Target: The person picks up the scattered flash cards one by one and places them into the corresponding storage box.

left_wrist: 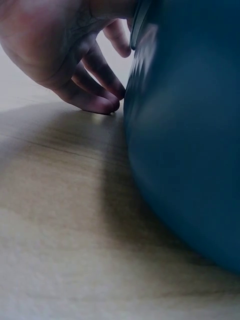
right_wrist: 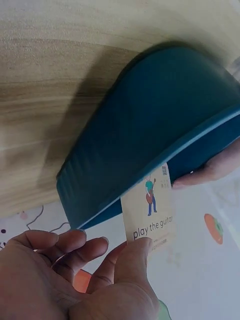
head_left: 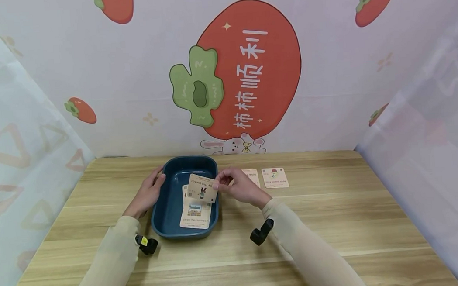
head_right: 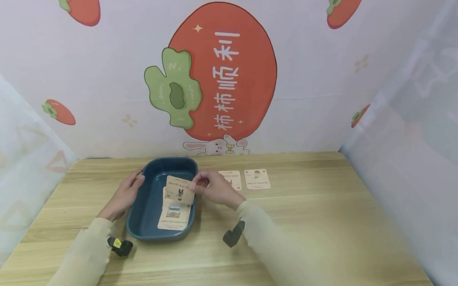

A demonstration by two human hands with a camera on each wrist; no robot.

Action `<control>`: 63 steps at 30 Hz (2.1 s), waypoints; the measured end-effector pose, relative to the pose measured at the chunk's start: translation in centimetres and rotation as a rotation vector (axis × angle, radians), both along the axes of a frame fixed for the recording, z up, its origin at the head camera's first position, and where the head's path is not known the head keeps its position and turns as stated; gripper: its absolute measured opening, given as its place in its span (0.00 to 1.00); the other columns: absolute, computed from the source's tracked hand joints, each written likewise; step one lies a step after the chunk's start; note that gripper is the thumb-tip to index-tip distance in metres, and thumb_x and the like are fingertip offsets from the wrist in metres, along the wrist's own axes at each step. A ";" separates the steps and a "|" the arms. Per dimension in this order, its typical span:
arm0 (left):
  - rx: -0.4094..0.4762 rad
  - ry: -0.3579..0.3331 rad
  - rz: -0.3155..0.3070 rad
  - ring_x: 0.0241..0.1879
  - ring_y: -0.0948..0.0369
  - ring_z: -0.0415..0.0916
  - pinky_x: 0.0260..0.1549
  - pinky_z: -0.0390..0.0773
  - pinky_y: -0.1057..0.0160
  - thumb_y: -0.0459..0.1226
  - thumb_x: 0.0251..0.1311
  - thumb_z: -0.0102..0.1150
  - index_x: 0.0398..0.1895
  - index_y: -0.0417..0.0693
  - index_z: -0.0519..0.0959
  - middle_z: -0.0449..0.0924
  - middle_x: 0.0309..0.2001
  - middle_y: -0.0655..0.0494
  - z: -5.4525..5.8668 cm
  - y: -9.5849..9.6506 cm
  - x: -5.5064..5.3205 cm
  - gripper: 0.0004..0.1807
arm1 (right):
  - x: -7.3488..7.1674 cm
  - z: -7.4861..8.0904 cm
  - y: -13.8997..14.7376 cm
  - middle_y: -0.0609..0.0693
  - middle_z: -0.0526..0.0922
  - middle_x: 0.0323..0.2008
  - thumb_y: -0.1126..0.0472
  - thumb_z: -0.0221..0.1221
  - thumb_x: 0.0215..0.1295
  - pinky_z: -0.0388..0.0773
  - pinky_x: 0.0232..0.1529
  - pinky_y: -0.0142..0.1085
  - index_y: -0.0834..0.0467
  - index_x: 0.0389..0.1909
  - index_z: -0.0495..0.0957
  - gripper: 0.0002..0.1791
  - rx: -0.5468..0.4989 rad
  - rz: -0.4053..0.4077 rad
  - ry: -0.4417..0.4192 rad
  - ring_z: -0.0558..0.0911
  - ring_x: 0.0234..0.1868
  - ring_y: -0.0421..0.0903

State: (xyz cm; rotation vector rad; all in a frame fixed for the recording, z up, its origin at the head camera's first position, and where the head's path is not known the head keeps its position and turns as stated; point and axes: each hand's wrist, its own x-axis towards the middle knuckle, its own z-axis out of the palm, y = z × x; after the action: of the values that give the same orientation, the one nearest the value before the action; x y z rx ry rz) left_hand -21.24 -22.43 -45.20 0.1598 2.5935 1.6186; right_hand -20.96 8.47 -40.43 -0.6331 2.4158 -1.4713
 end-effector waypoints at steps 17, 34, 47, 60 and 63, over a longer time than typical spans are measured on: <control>-0.004 -0.013 0.007 0.66 0.35 0.65 0.64 0.66 0.36 0.46 0.83 0.31 0.82 0.41 0.46 0.64 0.69 0.27 -0.1 0.0 0.0 0.32 | 0.1 -0.4 0.3 0.49 0.80 0.35 0.58 0.62 0.73 0.75 0.41 0.38 0.54 0.43 0.85 0.06 0.008 0.013 -0.010 0.76 0.40 0.49; 0.001 -0.009 -0.002 0.68 0.35 0.64 0.64 0.65 0.34 0.45 0.83 0.32 0.82 0.43 0.46 0.62 0.70 0.28 0.1 0.0 0.0 0.31 | 0.1 0.0 1.7 0.50 0.80 0.37 0.56 0.63 0.72 0.75 0.39 0.37 0.54 0.45 0.84 0.07 0.018 -0.034 -0.027 0.75 0.41 0.50; -0.009 -0.023 0.005 0.68 0.35 0.63 0.64 0.65 0.35 0.47 0.83 0.31 0.82 0.43 0.46 0.59 0.72 0.29 -0.3 0.0 -0.2 0.31 | -0.2 -0.4 4.1 0.49 0.82 0.37 0.57 0.65 0.70 0.78 0.41 0.38 0.55 0.45 0.83 0.08 0.029 -0.089 -0.010 0.77 0.41 0.49; -0.004 -0.022 0.009 0.67 0.36 0.65 0.64 0.65 0.36 0.47 0.83 0.31 0.82 0.44 0.46 0.63 0.69 0.29 -0.2 0.1 -0.1 0.32 | -0.7 -1.0 7.0 0.50 0.81 0.34 0.56 0.67 0.68 0.76 0.38 0.40 0.56 0.42 0.83 0.08 0.069 -0.152 0.025 0.78 0.38 0.50; 0.001 -0.016 0.007 0.66 0.36 0.66 0.64 0.66 0.36 0.47 0.83 0.31 0.82 0.43 0.46 0.64 0.69 0.28 0.0 0.1 -0.1 0.32 | -0.8 -1.3 7.7 0.50 0.81 0.34 0.56 0.68 0.67 0.76 0.38 0.40 0.56 0.42 0.82 0.09 0.091 -0.172 0.039 0.78 0.38 0.49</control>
State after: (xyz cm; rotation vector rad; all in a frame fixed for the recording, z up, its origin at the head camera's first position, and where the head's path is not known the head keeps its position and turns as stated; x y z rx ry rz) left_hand -21.30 -22.34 -45.25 0.1371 2.5848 1.6170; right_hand -21.81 16.18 -41.70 -0.4489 2.6074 -1.4132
